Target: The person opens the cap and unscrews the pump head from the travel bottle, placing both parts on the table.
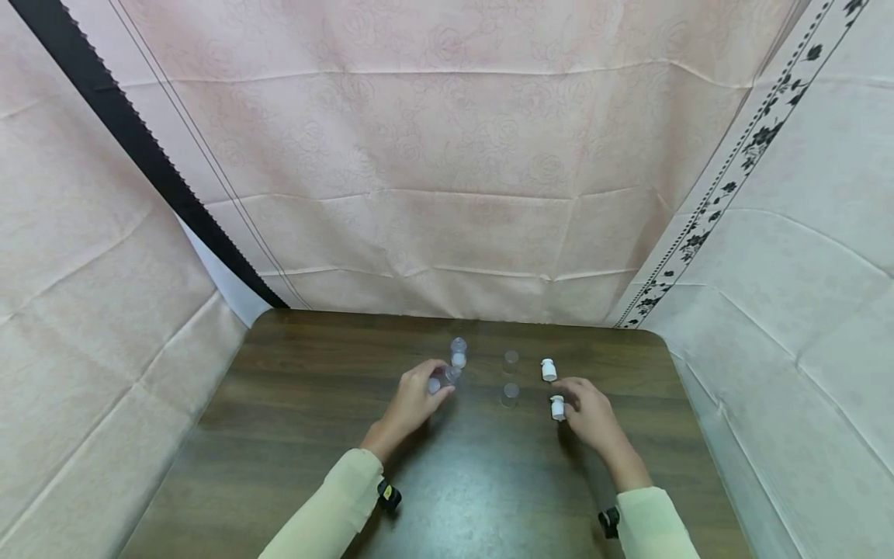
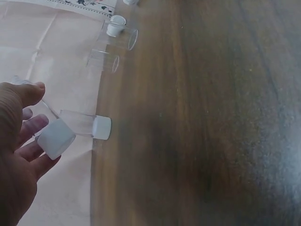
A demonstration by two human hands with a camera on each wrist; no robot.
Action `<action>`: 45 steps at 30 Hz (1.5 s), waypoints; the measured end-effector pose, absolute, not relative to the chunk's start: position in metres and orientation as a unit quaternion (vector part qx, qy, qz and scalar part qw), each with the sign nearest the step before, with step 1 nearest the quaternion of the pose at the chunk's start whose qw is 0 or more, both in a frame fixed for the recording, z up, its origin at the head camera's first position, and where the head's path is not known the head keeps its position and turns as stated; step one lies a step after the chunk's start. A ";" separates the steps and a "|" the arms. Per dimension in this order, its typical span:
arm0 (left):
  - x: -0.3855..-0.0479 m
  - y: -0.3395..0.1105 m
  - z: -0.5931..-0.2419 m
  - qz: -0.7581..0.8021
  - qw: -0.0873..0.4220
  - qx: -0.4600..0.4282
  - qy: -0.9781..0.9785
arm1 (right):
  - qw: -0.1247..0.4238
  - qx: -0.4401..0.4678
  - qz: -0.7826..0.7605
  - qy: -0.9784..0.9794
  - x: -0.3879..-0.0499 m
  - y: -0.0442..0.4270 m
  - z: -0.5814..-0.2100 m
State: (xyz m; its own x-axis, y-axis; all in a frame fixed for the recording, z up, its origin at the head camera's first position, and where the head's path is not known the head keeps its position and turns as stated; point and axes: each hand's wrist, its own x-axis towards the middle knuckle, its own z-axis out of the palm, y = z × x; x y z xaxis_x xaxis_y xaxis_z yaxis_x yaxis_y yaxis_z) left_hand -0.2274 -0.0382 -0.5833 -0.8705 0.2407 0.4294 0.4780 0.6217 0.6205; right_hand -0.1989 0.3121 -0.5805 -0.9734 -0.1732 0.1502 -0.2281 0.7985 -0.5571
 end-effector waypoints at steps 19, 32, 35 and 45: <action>-0.241 -0.019 -0.595 -0.516 0.088 -0.083 -0.848 | 0.115 0.110 0.340 -0.927 -0.154 0.285 -0.588; -0.239 -0.012 -0.609 -0.526 0.057 -0.059 -0.847 | 0.122 0.132 0.367 -0.913 -0.147 0.268 -0.596; -0.238 -0.012 -0.614 -0.516 0.051 -0.062 -0.853 | 0.123 0.130 0.365 -0.914 -0.146 0.265 -0.596; -0.237 -0.014 -0.625 -0.524 0.039 -0.064 -0.848 | 0.104 0.112 0.375 -0.914 -0.143 0.259 -0.597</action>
